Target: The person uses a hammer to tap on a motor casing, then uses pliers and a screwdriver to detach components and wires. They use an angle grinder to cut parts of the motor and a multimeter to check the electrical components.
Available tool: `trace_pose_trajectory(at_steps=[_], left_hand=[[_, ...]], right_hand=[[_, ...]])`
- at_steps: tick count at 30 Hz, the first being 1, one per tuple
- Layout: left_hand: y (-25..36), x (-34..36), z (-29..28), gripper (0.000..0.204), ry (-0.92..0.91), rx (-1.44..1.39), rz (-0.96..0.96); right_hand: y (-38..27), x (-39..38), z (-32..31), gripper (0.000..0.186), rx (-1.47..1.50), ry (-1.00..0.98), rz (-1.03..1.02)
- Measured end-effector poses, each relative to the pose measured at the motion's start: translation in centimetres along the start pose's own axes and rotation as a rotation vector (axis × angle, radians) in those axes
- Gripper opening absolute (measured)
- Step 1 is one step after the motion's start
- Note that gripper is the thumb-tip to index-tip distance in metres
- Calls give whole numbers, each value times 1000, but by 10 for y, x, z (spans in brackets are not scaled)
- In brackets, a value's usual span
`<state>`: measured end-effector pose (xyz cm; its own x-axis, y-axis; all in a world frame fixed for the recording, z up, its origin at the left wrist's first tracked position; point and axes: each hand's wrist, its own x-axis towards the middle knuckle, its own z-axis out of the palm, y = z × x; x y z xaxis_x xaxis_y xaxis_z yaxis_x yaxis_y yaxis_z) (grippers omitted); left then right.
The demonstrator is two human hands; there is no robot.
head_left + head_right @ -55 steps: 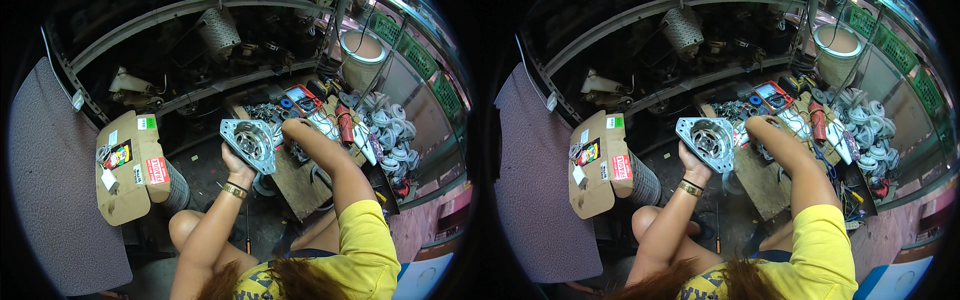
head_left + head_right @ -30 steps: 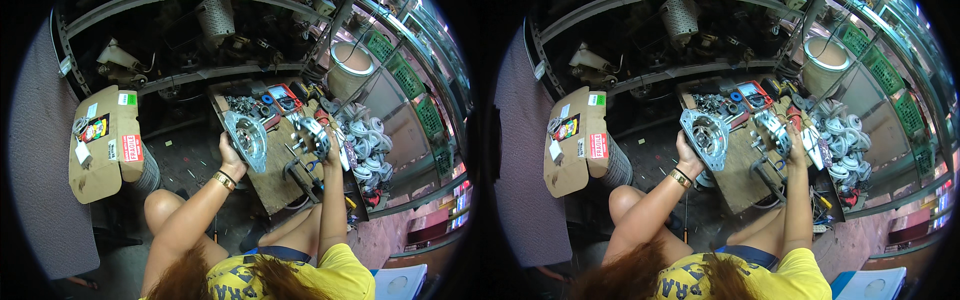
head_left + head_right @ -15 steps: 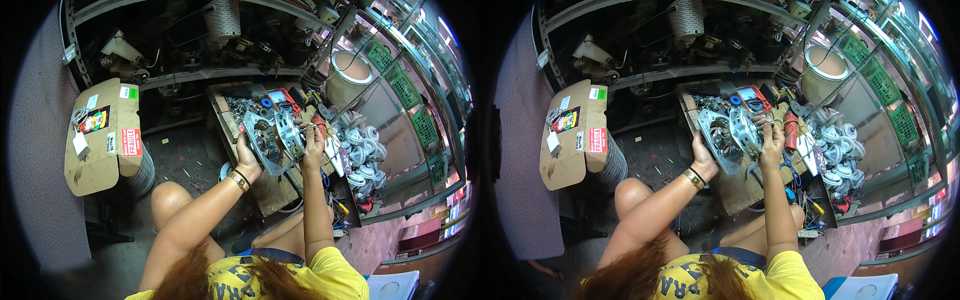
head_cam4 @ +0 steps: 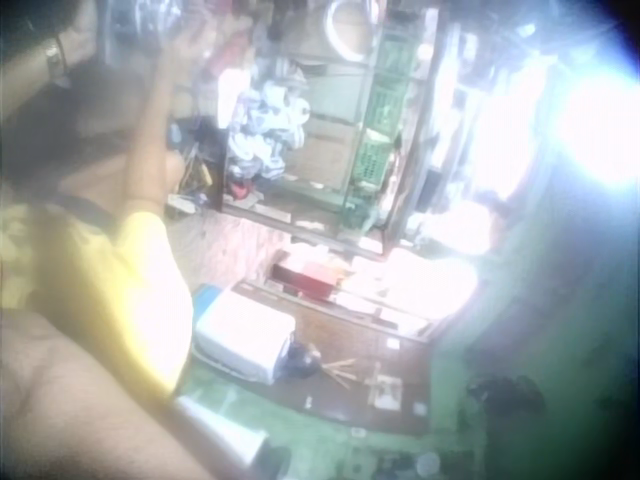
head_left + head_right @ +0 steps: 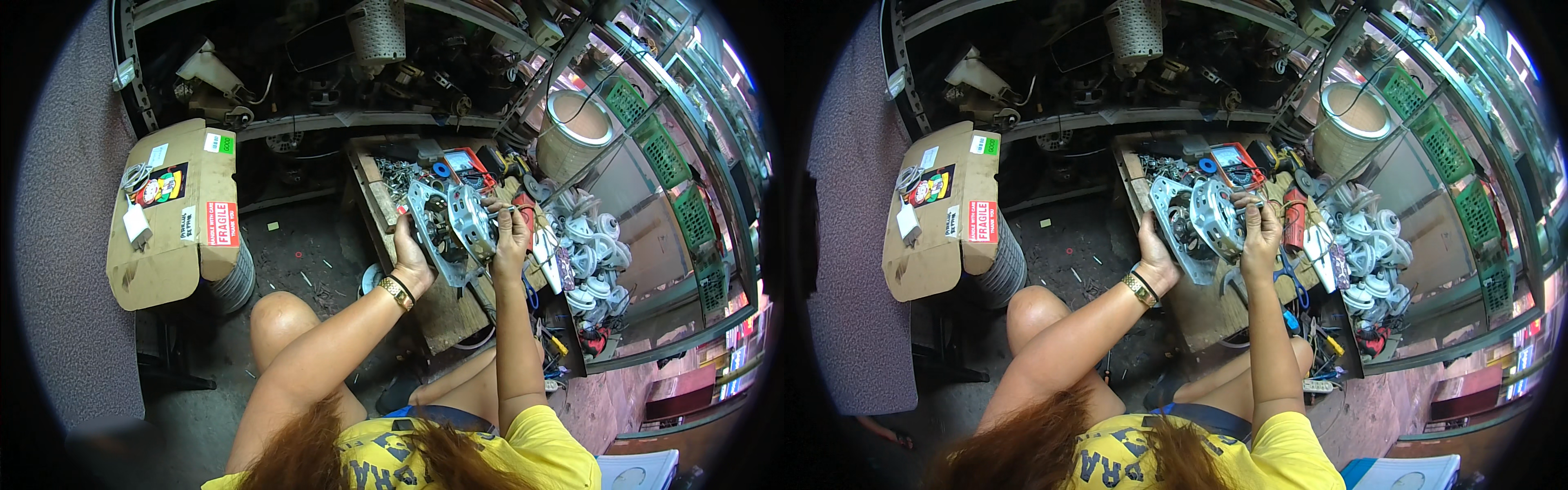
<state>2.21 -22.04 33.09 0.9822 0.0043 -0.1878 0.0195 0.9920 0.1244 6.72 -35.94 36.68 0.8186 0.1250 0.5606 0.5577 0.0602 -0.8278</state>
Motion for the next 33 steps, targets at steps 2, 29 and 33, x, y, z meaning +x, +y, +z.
trace_pose_trajectory(at_steps=[2, 29, 33], left_hand=[[0, 0, 0, 48, 5, 3, 6], [23, -11, -5, 63, -398, 177, -225], [24, -10, -8, 60, -372, 293, -382]], right_hand=[[-1, 0, 1, 26, -9, -2, 0], [-65, -15, 4, 80, -575, -418, -128], [-63, -4, -16, 78, -552, -583, -304]])
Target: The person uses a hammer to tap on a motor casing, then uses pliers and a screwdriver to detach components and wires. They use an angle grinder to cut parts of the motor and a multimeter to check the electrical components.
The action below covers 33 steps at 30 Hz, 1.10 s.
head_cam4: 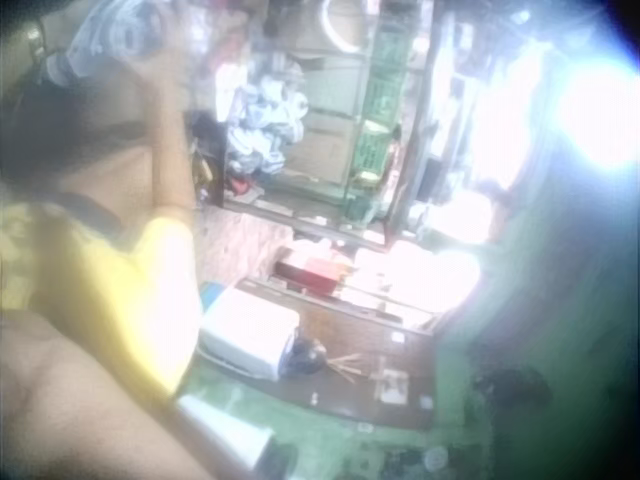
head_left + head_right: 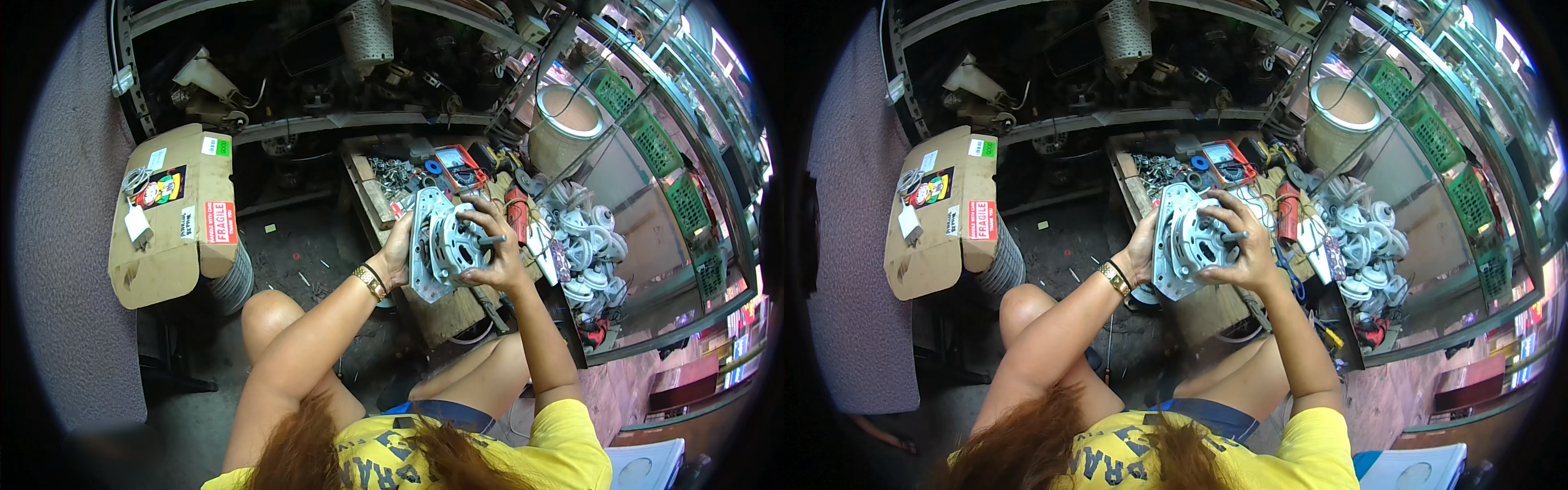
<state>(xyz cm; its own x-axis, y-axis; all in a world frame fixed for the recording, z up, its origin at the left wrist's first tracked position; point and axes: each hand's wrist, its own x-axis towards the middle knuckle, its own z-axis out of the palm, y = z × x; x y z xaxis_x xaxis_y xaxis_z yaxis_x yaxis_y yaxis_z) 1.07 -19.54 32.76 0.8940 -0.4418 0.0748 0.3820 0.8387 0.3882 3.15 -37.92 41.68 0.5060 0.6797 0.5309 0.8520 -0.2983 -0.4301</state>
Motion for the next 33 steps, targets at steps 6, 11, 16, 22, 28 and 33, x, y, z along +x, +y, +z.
trace_pose_trajectory(at_steps=[6, 11, 16, 22, 28, 33], left_hand=[[-11, 7, -12, 60, 23, -70, 188], [-18, 7, -5, 58, 49, -68, 206], [-19, 6, -10, 55, 59, -82, 190], [-22, 6, -3, 55, 71, -85, 137], [-18, -2, 13, 52, 78, -44, 203], [-18, 6, 3, 53, 102, 127, 278]], right_hand=[[-5, 2, 8, 87, -17, 108, 152], [-4, -2, 16, 54, 76, 149, 362], [4, -3, 20, 48, 245, 168, 306], [4, -2, 18, 53, 249, 160, 305], [3, -3, 14, 59, 260, 175, 274], [1, -5, 19, 91, 320, 175, 257]])
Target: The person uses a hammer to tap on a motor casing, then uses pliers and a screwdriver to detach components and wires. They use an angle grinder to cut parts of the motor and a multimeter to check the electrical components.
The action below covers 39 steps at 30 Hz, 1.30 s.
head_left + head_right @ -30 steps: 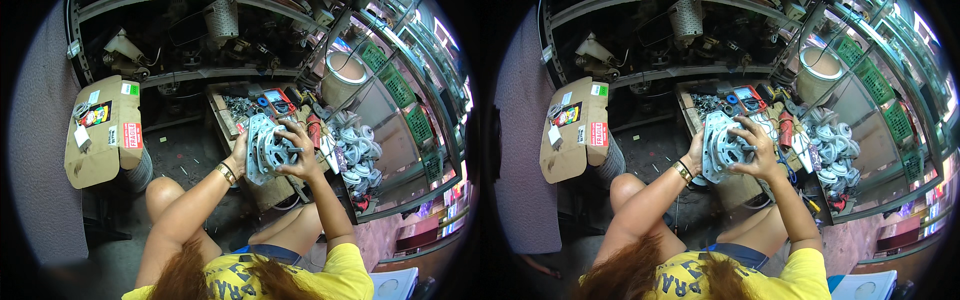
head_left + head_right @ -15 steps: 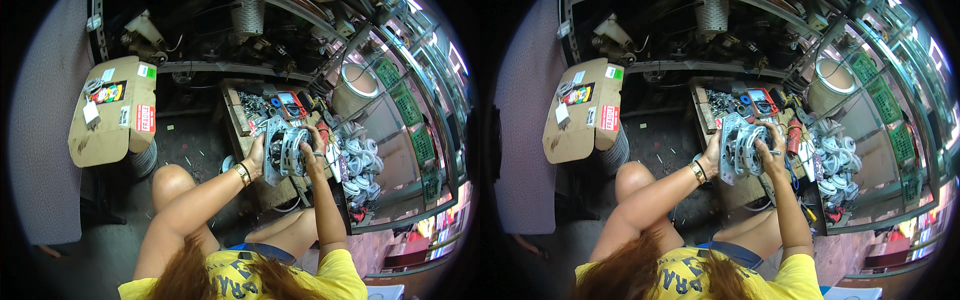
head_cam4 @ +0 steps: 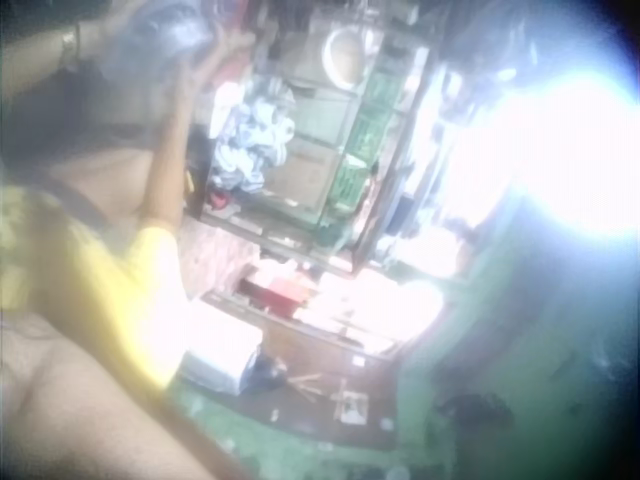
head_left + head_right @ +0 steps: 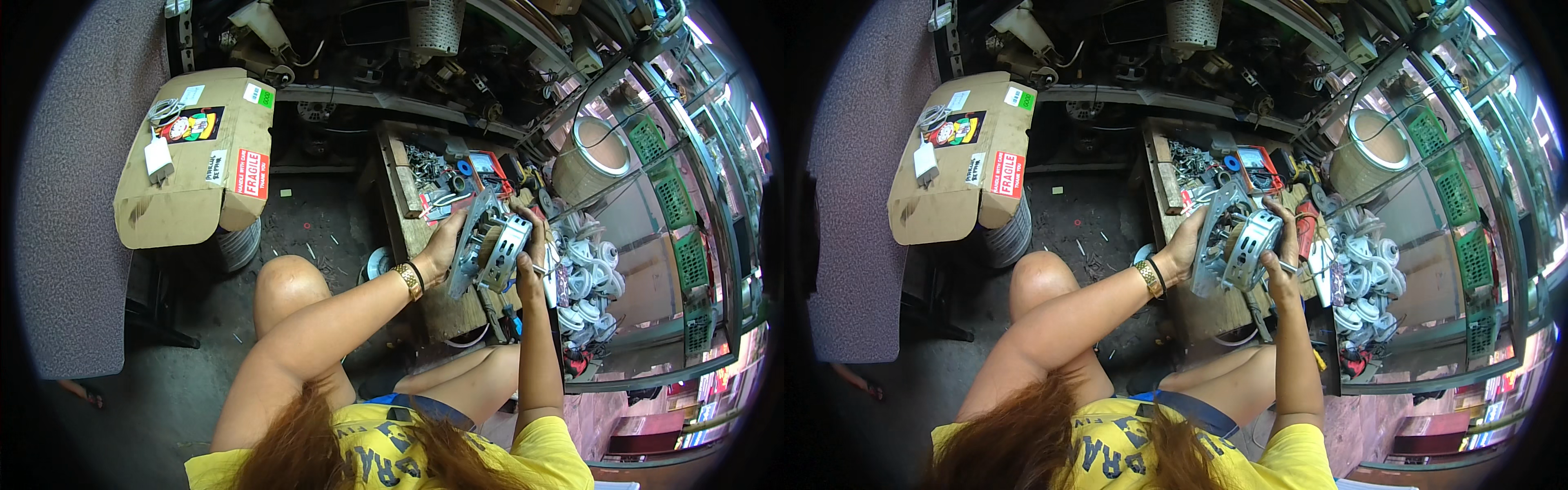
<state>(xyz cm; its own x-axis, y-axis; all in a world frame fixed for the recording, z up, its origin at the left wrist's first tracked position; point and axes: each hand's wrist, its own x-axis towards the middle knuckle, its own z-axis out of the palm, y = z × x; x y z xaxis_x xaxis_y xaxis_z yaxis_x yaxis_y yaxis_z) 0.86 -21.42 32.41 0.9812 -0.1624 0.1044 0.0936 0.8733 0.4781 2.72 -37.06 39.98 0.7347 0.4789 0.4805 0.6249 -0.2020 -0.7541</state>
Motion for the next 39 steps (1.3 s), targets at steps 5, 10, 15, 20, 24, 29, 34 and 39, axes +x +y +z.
trace_pose_trajectory(at_steps=[5, 10, 15, 20, 24, 29, 34, 39], left_hand=[[1, -12, 13, 52, 29, -40, -55], [0, -13, 6, 51, 22, -105, -72], [-3, -7, -14, 63, -39, -228, -158], [-3, -14, -5, 60, 53, -269, -239], [-11, -10, -28, 59, 159, -129, -318], [-16, -19, -29, 76, 194, -149, -418], [-37, -24, -37, 91, 249, 409, -201], [-15, -33, -21, 80, 186, 512, -168]], right_hand=[[14, -5, -2, 85, -82, 6, -67], [2, 1, 4, 80, -185, -43, -33], [-23, 31, -8, 93, -252, -340, -51], [42, -4, -44, 121, 322, -293, 433], [56, -24, -27, 92, 620, -269, 728], [99, -59, -24, 74, 589, -127, 945], [106, -65, -12, 63, 498, 8, 905], [63, -49, 1, 71, 392, 55, 897]])
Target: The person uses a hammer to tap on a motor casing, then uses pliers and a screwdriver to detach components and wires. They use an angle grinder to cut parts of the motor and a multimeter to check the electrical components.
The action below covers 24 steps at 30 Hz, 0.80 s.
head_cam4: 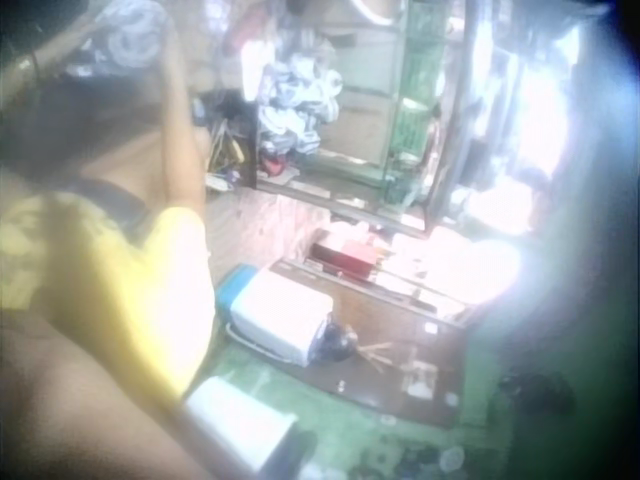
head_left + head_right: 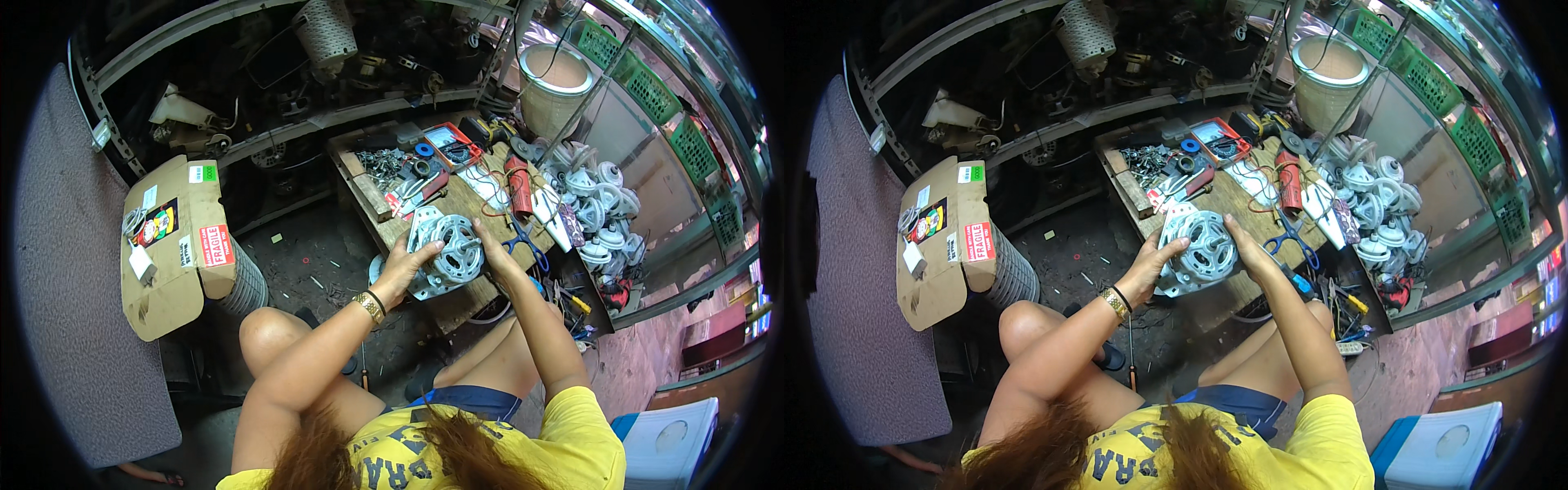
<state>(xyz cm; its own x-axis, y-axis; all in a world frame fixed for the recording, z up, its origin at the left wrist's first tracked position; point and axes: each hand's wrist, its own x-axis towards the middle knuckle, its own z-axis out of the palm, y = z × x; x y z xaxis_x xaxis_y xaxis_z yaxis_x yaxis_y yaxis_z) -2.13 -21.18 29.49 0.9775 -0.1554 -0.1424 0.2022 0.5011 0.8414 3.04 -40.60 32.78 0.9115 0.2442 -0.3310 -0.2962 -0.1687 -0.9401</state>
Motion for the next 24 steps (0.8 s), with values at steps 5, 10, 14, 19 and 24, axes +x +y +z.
trace_pose_trajectory(at_steps=[5, 10, 14, 19, 24], left_hand=[[-11, 3, 1, 71, 20, 39, 6], [-19, 2, -11, 67, 53, -2, -2], [-22, -1, -5, 74, 30, 116, -36], [-18, 5, -21, 80, 148, 108, 8], [-1, 20, -96, 71, 581, -143, 44]], right_hand=[[26, 27, -18, 66, -127, 14, -163], [29, 28, -12, 61, -524, 111, -301], [33, 35, -20, 53, -477, 113, -324], [49, 27, -24, 65, -357, -64, -281], [52, 18, -23, 55, -604, 75, -442]])
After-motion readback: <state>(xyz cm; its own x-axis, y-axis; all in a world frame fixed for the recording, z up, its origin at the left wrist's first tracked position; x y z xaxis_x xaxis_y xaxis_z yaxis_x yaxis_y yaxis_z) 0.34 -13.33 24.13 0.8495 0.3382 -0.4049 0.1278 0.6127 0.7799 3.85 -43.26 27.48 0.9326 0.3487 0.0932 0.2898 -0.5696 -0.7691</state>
